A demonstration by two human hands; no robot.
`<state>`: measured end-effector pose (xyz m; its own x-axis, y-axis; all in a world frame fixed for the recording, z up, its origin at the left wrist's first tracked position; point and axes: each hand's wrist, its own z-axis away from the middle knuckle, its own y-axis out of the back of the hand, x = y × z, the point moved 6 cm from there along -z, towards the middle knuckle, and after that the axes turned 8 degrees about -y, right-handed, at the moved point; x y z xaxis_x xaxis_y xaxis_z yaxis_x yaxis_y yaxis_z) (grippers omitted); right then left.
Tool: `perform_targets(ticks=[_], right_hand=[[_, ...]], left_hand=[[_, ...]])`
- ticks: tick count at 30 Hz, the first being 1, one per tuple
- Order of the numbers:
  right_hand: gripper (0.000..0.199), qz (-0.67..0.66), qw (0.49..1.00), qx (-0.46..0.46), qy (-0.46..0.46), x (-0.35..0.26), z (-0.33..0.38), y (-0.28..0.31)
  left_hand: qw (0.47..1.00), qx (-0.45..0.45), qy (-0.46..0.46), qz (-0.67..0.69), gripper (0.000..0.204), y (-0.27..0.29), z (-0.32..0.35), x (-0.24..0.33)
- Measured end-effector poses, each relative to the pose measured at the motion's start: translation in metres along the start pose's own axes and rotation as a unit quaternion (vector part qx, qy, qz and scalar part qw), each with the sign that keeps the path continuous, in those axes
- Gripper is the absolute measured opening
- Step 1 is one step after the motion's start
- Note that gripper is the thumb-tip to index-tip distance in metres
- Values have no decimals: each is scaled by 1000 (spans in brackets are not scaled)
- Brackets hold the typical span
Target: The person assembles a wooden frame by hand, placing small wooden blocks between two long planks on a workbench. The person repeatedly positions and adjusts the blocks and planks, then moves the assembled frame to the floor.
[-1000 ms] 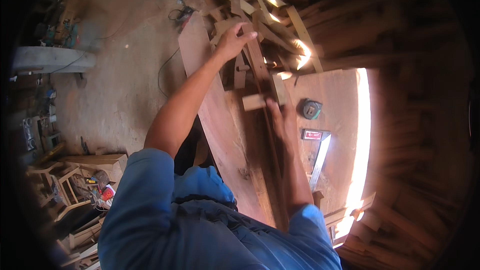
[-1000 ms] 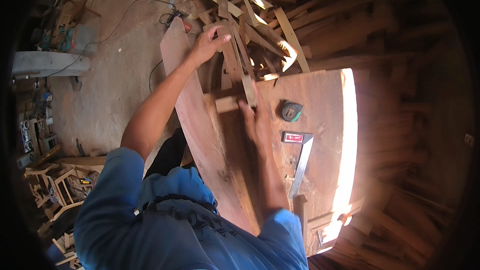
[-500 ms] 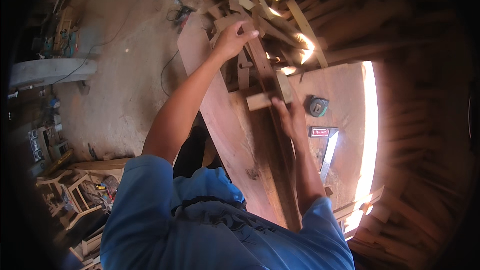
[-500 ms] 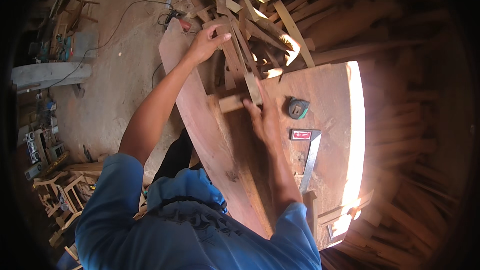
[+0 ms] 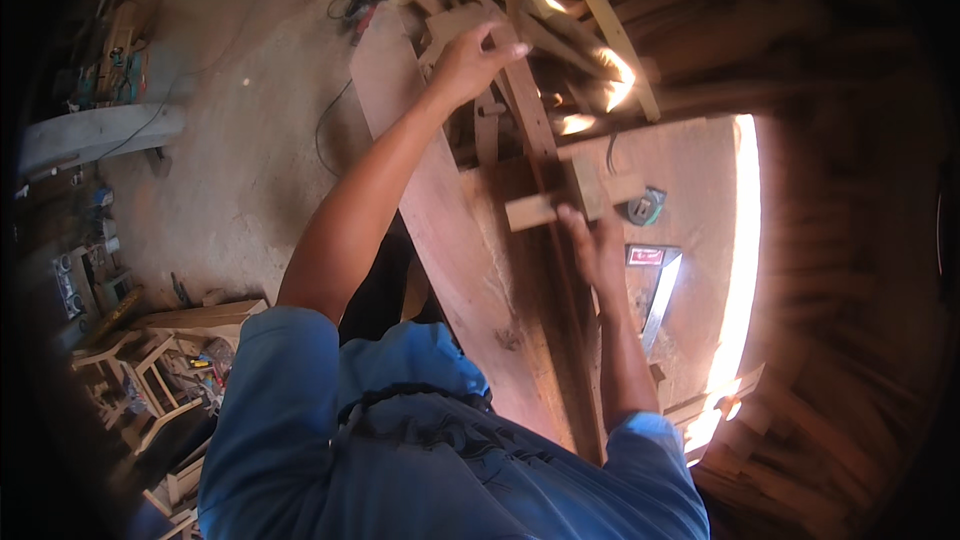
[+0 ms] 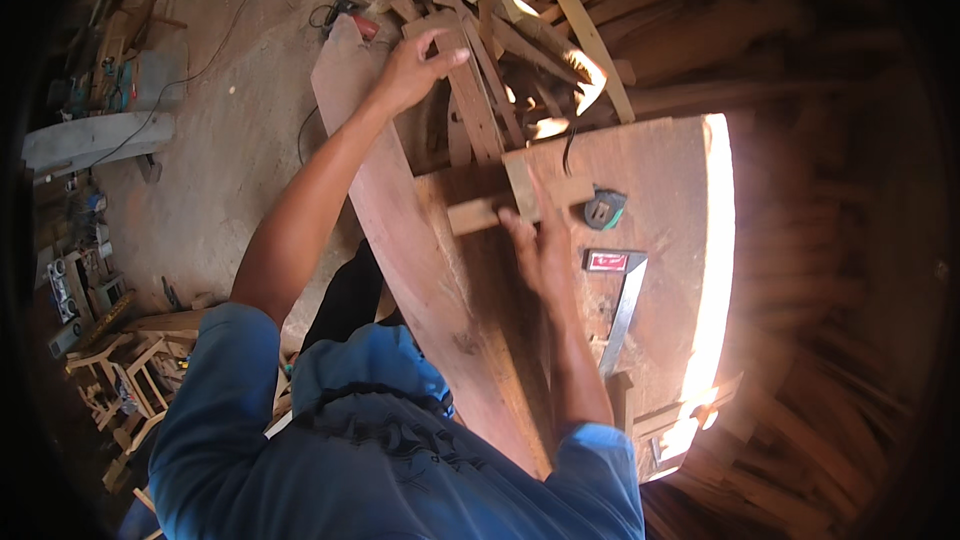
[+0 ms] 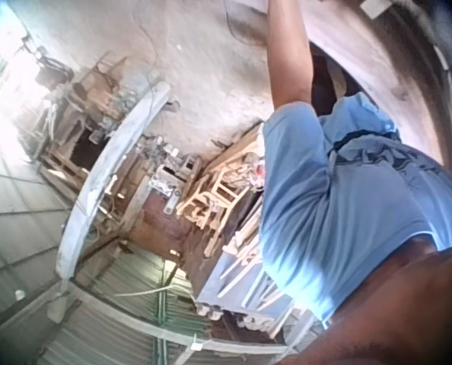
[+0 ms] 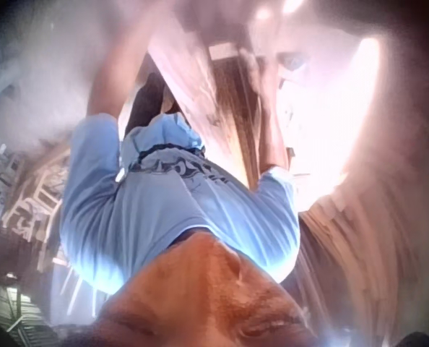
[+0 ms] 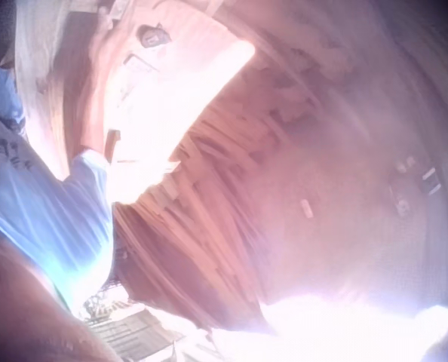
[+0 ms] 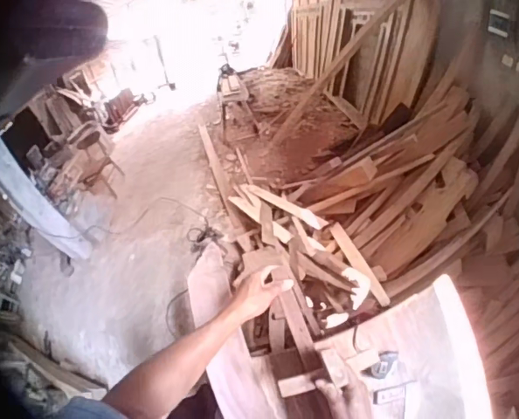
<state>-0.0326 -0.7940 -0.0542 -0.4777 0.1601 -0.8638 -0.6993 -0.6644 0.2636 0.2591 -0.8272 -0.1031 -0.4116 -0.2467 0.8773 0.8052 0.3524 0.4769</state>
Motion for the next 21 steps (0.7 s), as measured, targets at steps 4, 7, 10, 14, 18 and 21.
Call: perform_targets(ticks=[4, 7, 10, 14, 18, 21], right_hand=[[62, -61, 998, -10, 33, -3, -20, -5], [63, -39, 998, 10, 46, 3, -10, -2], [62, -37, 999, 12, 3, 12, 19, 7], [61, -71, 997, -1, 21, 4, 8, 2], [62, -70, 992, 16, 108, -7, -29, -6], [62, -51, 995, 17, 81, 10, -14, -1]], left_hand=[[998, -9, -38, 47, 53, -2, -7, 0], [999, -18, 13, 36, 77, -3, -9, -9], [1000, -18, -5, -1, 80, -2, -8, -9], [1000, -8, -16, -1, 81, 1, -8, -9], [996, -42, -10, 78, 75, -5, -13, -12], [997, -32, 3, 71, 74, -4, -15, -14]])
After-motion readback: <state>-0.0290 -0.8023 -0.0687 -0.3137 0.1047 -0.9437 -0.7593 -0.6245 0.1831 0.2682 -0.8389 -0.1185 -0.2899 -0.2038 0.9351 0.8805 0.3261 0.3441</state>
